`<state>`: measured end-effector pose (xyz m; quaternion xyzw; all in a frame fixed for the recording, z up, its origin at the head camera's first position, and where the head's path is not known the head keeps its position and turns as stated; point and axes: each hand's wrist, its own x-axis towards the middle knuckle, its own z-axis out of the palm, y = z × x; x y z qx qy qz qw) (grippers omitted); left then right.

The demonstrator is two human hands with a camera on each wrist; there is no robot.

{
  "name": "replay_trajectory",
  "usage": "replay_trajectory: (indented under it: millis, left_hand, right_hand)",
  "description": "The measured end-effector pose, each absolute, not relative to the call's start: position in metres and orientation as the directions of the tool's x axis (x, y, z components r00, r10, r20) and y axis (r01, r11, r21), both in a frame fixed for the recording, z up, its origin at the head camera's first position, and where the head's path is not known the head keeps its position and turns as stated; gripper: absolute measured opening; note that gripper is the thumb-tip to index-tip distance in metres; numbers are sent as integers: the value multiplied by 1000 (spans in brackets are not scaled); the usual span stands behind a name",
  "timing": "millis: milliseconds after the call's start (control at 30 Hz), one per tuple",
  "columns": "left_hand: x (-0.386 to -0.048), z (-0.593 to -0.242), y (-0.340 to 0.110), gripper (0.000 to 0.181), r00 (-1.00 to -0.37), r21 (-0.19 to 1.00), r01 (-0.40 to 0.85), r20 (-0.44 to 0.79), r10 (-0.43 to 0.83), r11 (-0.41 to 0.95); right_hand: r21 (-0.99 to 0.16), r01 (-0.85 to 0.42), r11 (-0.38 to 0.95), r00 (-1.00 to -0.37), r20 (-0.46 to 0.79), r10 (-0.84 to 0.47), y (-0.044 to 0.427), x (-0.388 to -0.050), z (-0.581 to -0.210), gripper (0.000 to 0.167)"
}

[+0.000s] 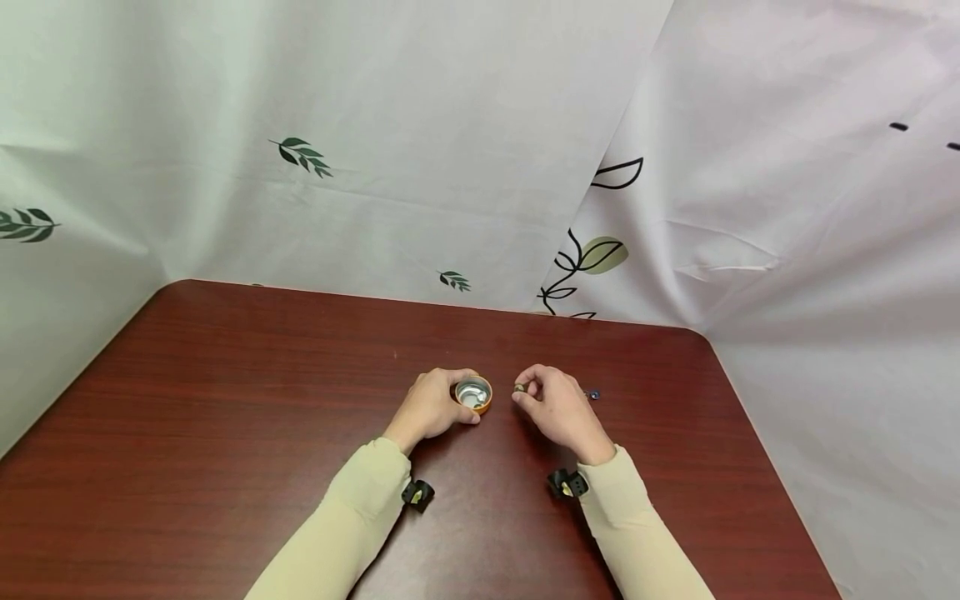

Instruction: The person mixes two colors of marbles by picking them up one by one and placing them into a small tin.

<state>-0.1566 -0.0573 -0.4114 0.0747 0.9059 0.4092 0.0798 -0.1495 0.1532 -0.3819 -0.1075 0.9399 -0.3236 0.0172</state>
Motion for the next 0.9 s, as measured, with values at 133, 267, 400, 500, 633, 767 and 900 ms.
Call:
replay_trajectory:
  millis: [133,267,400,500,633,767,900]
  left_hand:
    - [-157,-412,-57,54,-976,755,65,-87,198,653]
    - [-157,-412,-57,56,-977,750,78,-75,202,657]
    - [-156,-411,-58,58,-977,751,89,-63,205,654]
    - [-157,-412,-58,56,-976,756,89,-64,207,649]
    - [-157,-412,-58,51,-975,756,98,-58,216,647]
    - [-157,-413,-58,49,-972,760,107,-55,227,641]
    - [-157,-412,-59,51,-972,768,88,-72,222,634]
  right_hand:
    - [-610,-197,768,-975,44,-216,149,-149,-382,6]
    - [-606,-225,763,-970,66,-234,145,-148,-382,7]
    - [-605,-250,756,-964,83,-252,140,-148,-383,7]
    - [-606,-264,750,-960,89,-267,135,-148,-383,7]
    - [-608,-279,744,-954,90,-284,128,-149,-384,6]
    - [-613,-293,733,-949,92,-303,121,-149,-385,5]
    - [-620,-293,728,-946,77,-315,115,-150,-387,7]
